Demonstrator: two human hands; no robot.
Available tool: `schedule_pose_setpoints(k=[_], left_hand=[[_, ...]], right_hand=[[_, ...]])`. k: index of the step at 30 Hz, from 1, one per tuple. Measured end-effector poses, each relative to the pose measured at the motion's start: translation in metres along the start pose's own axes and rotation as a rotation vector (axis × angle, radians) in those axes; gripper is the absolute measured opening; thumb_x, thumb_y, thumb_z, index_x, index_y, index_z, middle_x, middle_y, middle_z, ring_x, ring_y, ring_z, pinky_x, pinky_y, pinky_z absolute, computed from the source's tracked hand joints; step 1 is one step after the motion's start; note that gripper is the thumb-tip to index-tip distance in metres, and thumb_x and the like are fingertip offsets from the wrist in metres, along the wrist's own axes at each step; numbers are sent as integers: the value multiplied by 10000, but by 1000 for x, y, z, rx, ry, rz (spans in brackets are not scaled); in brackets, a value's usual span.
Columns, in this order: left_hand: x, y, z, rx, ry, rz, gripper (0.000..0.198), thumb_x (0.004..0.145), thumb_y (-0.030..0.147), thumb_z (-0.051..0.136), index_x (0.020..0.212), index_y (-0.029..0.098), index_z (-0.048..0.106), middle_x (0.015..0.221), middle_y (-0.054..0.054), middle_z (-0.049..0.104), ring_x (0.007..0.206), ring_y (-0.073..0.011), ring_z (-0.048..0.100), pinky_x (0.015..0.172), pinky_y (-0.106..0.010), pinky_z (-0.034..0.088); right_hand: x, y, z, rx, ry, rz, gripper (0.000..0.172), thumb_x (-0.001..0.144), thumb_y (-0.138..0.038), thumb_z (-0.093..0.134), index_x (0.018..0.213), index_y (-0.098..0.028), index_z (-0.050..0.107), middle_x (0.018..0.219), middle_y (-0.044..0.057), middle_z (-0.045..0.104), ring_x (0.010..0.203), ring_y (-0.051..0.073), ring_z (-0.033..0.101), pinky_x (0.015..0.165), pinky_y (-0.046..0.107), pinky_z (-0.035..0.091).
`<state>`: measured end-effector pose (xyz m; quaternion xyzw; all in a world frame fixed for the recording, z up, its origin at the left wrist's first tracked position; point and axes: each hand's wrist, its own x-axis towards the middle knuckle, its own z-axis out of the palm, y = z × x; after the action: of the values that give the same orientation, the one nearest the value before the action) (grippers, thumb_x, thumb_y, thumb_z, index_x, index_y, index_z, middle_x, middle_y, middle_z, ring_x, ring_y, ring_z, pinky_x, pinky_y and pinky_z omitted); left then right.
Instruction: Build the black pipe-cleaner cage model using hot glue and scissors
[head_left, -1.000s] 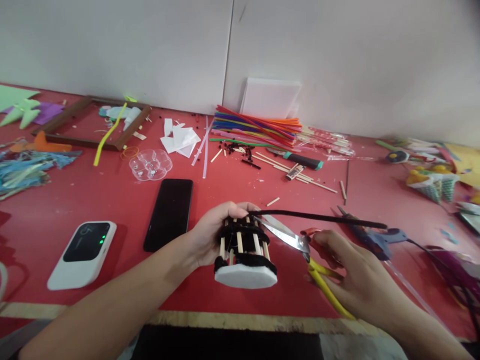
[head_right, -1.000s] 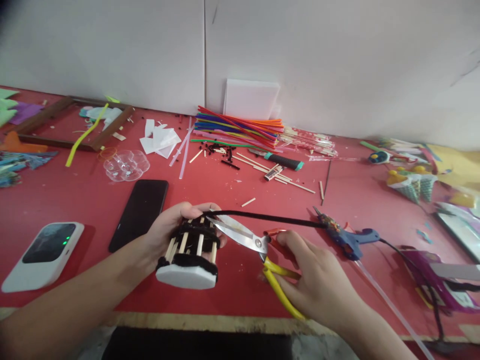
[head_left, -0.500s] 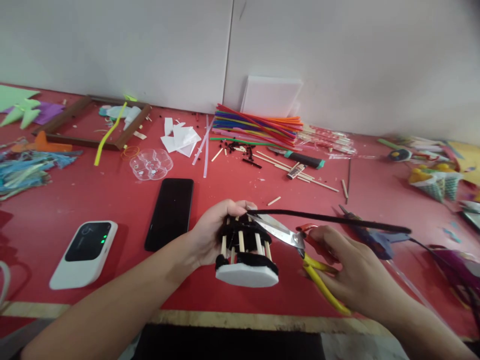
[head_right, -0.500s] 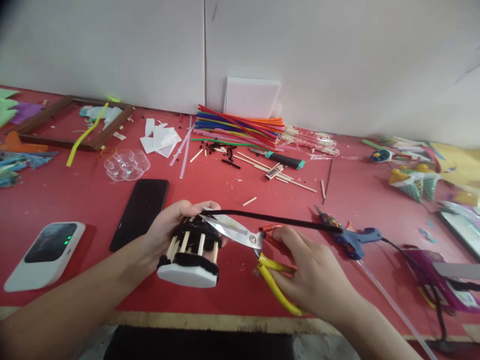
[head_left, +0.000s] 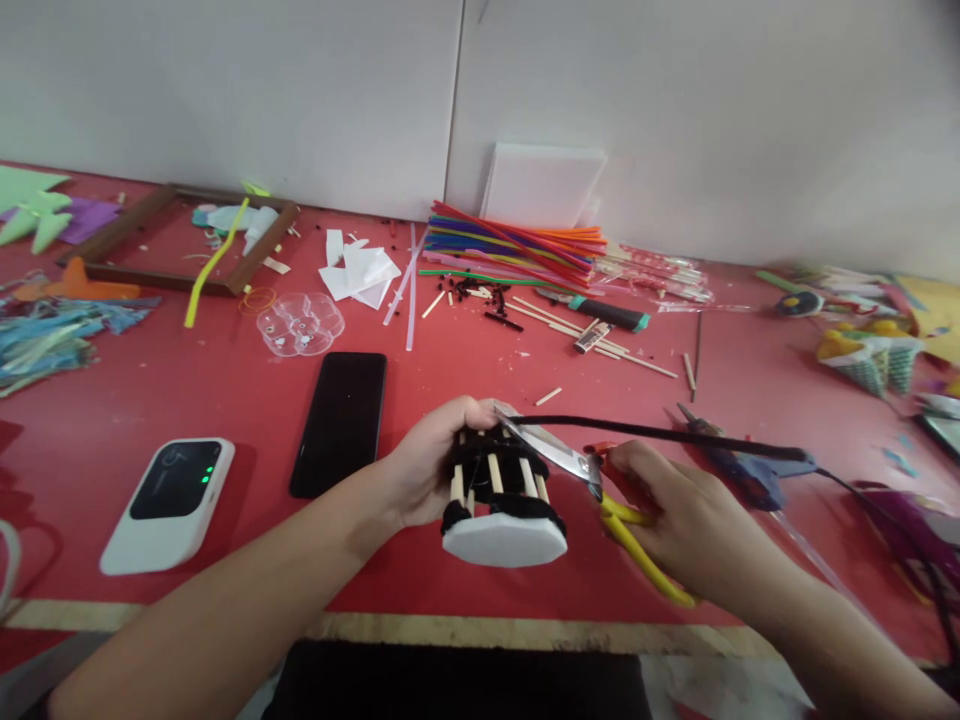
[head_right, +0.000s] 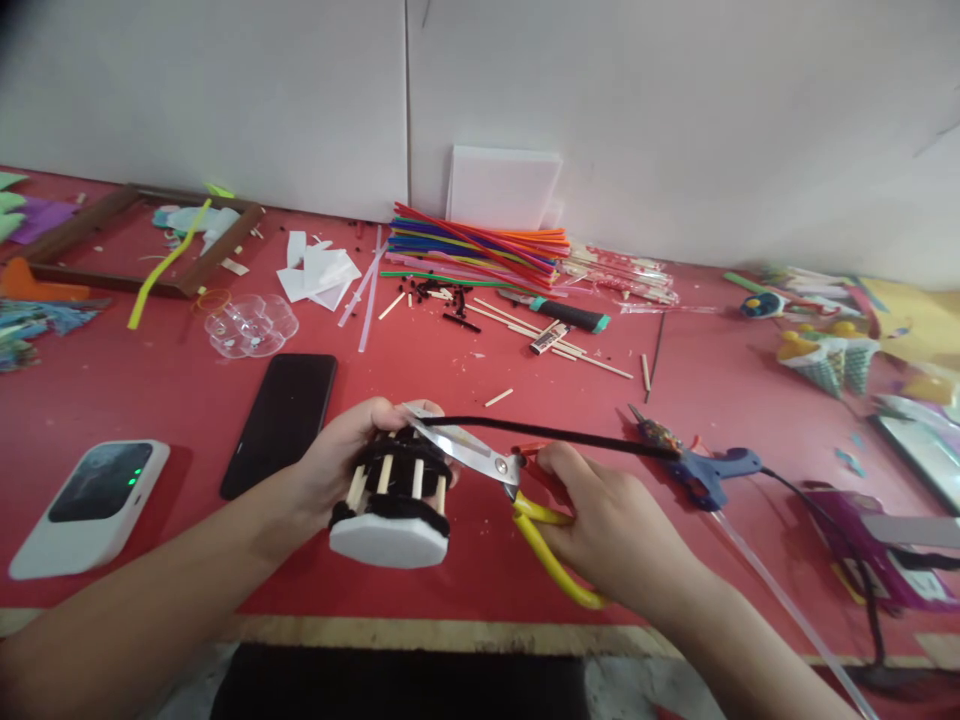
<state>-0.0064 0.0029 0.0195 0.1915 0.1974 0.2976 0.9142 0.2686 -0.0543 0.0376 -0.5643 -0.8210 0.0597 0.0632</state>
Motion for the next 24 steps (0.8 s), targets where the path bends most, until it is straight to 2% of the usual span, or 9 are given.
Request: schedule_pose_setpoints(k=[5, 10, 14, 17, 21, 24], left_hand=[[3, -1, 7, -90, 151, -26, 268, 628, 303, 712, 838, 144, 663, 745, -47, 737, 696, -187, 729, 715, -287, 579], [3, -2, 6, -94, 183, -37, 178, 679, 267, 681, 809, 158, 629, 690, -14, 689, 632, -156, 694, 671, -263, 551], [1, -2, 6, -92, 192, -67, 158, 707, 269, 662, 813, 158, 625, 687, -31, 694, 625, -181, 699, 667, -294, 552], [1, 0, 9, -80, 221, -75, 161, 711, 279, 650, 824, 166, 626, 659, -30, 685, 614, -209, 712, 636, -303, 544], [0, 4, 15, -92, 305, -30, 153, 689, 251, 622, 821, 173, 617, 688, -36, 686, 626, -210, 705, 638, -314, 552], [0, 6, 19, -11, 390, 121, 195, 668, 253, 626, 843, 171, 651, 777, -44, 712, 688, -216, 713, 645, -320, 568]], right_hand=[[1, 0, 5, -25, -75, 7, 67, 842, -291, 573, 882, -240, 556, 701, 47, 724, 549, 223, 654, 532, 281, 374], [8, -1, 5, -28, -125, 12, 102, 824, -294, 569, 788, -263, 479, 672, 32, 693, 534, 198, 615, 540, 271, 325], [5, 0, 11, 21, -147, 2, 181, 822, -265, 545, 744, -276, 382, 594, -3, 606, 496, 175, 542, 520, 259, 285], [-1, -3, 13, 54, -124, -19, 176, 839, -255, 524, 752, -277, 373, 588, -14, 582, 492, 166, 514, 522, 258, 290], [-2, -7, 5, 112, -101, 67, 252, 897, -372, 528, 720, -279, 376, 533, -37, 489, 457, 146, 431, 495, 262, 273], [0, -4, -5, 160, -52, 207, 420, 951, -576, 498, 680, -278, 379, 497, -36, 452, 445, 143, 415, 487, 272, 299]])
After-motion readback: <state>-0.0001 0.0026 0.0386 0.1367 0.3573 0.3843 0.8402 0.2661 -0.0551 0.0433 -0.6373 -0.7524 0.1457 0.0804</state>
